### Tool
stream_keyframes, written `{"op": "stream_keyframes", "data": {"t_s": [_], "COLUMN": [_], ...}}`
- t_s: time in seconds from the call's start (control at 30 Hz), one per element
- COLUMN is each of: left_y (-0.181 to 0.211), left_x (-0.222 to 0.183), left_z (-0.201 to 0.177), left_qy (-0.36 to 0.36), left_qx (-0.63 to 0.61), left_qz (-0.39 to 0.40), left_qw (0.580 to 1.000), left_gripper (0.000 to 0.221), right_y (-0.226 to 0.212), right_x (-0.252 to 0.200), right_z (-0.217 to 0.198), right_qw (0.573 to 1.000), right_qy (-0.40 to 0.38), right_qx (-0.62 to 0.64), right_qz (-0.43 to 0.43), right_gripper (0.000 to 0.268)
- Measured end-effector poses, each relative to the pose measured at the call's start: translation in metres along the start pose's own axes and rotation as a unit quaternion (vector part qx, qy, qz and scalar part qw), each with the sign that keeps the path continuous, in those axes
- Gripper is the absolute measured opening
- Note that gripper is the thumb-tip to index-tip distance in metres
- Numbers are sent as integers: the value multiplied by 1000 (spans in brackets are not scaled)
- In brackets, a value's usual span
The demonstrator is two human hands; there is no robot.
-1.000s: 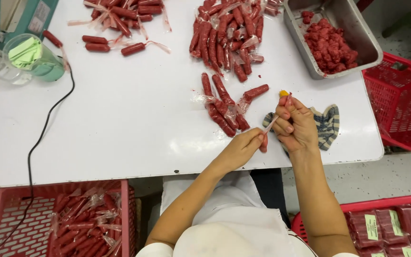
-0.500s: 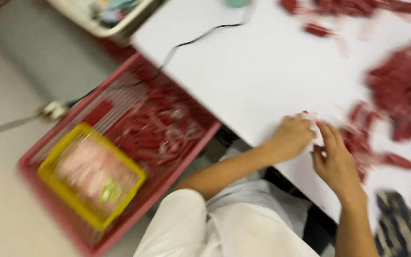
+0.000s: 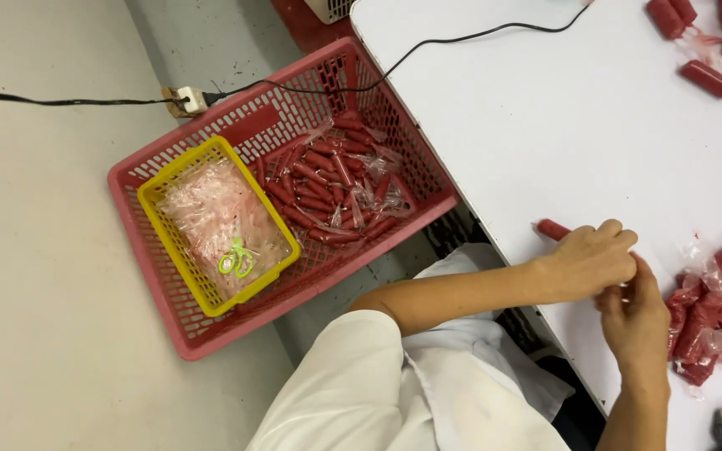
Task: The person stands at a white table and ties links of raw sausage casing by hand. They repeatedly pick up sections of the linked sausage, twist the casing to separate them, and tie off the ends. The person places the finished sausage links into a red basket below the table.
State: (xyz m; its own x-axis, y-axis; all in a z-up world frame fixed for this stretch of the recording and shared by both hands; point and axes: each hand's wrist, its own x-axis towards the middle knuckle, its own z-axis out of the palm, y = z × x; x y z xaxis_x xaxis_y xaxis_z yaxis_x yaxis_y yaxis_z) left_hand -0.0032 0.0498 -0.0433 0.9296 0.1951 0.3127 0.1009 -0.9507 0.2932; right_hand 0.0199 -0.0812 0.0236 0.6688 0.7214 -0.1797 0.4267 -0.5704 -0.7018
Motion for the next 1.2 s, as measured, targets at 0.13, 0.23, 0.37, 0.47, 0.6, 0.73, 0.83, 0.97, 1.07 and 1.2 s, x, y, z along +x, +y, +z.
{"op": "stream_keyframes", "data": {"t_s": [0.13,0.23,0.37,0.47,0.6,0.73,0.83,0.97,1.07,1.2], "left_y": [-11,-20,5,22,42,52,32,63,77,79], "left_x": [-15,-7,1,0,-3,-3,8,31,40,47], "left_z": [4,-19,-90,-78,-58,-59,-57,-56,-47,-59], "left_qy": [31,-201,-302,-291,-295,-306,-265,-202,-163,-114], "left_qx": [-31,-274,-481,-770,-816,-823,-831,-874,-909,-914], "left_qz": [66,33,-47,-125,-148,-220,-231,-335,-316,-332], "left_qw": [997,940,822,554,475,426,432,290,220,205], "left_gripper": [17,43,38,33,30,26,30,31,29,29], "right_y": [84,81,42,52,91,122,213,194,237,272], "right_x": [1,-4,-17,-25,-49,-78,-121,-143,-125,-115], "right_z": [2,-11,-57,-85,-111,-142,-209,-254,-247,-200], "right_qw": [948,877,846,825,827,849,832,698,665,830], "right_qy": [121,199,250,288,316,375,478,635,692,451], "right_qx": [-180,-359,-352,-351,-327,-222,-198,-231,-169,-304], "right_qz": [-233,-251,-314,-335,-330,-298,-202,-235,-226,123], "right_gripper": [17,3,5,19,15,25,27,20,18,54]}}
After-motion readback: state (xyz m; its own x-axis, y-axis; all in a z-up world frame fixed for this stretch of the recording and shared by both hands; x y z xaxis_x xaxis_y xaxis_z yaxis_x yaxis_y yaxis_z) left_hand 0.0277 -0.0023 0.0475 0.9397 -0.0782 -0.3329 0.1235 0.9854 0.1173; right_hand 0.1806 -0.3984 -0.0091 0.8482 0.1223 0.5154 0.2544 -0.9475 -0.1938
